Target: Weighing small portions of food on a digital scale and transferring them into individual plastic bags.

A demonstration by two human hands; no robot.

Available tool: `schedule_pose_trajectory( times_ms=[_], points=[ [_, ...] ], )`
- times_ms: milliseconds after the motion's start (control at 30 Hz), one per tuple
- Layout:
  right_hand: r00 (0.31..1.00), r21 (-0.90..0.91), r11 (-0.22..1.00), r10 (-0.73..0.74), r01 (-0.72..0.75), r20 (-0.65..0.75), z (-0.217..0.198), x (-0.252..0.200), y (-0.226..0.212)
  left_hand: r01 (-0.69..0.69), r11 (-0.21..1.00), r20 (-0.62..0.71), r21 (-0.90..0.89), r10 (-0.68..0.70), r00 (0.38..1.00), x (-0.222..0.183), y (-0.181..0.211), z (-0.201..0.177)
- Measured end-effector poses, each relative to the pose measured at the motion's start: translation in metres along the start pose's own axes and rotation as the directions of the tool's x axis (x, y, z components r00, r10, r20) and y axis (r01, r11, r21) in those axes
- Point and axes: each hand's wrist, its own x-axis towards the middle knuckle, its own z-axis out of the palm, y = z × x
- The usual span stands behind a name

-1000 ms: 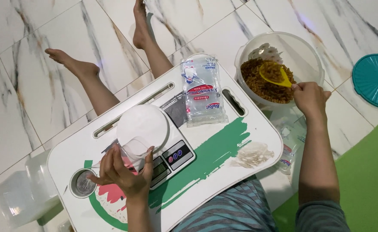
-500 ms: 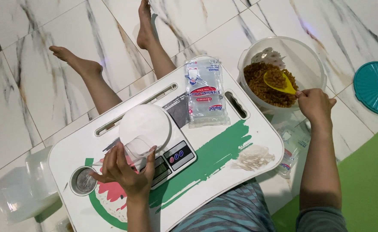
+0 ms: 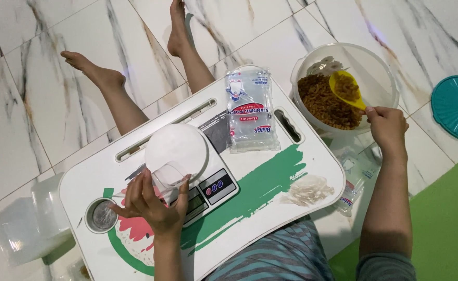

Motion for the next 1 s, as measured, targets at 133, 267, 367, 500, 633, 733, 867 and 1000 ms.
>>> schedule_pose_trajectory(
  times_ms=[133,267,367,500,633,733,867,1000],
  points=[
    [1.000,-0.144,0.989,-0.030,0.031,0.007,0.001,0.004,0.000,0.011,1.000,0.013,0.002,-0.011,1.000,-0.004,-0.003,0.003],
    [1.000,-0.135,0.991,-0.022,0.024,0.019,-0.003,-0.001,0.000,0.023,1.000,0.024,-0.014,-0.023,0.999,-0.001,0.001,-0.001],
    [0.999,-0.165,0.985,-0.041,0.046,0.031,-0.010,-0.005,-0.004,0.025,1.000,0.016,-0.008,-0.025,1.000,0.002,0.005,-0.003],
    [0.991,-0.214,0.969,-0.112,0.126,0.075,-0.033,-0.023,-0.029,0.024,0.991,0.071,-0.135,-0.014,0.997,0.019,0.021,-0.018],
    [0.920,-0.207,0.899,-0.359,0.386,0.157,-0.058,-0.051,-0.070,0.070,0.930,0.159,-0.361,-0.012,0.987,0.049,0.046,-0.052],
    [0.863,-0.025,0.881,-0.458,0.473,0.216,-0.081,-0.099,-0.141,0.161,0.848,0.246,-0.505,-0.038,0.968,0.063,0.058,-0.073],
    [0.674,-0.031,0.704,-0.665,0.709,0.322,-0.077,-0.123,-0.189,0.249,0.799,0.343,-0.547,-0.058,0.938,0.069,0.062,-0.088],
    [0.529,-0.049,0.580,-0.702,0.813,0.477,-0.065,-0.146,-0.231,0.251,0.780,0.354,-0.573,-0.041,0.934,0.068,0.063,-0.091]
  ],
)
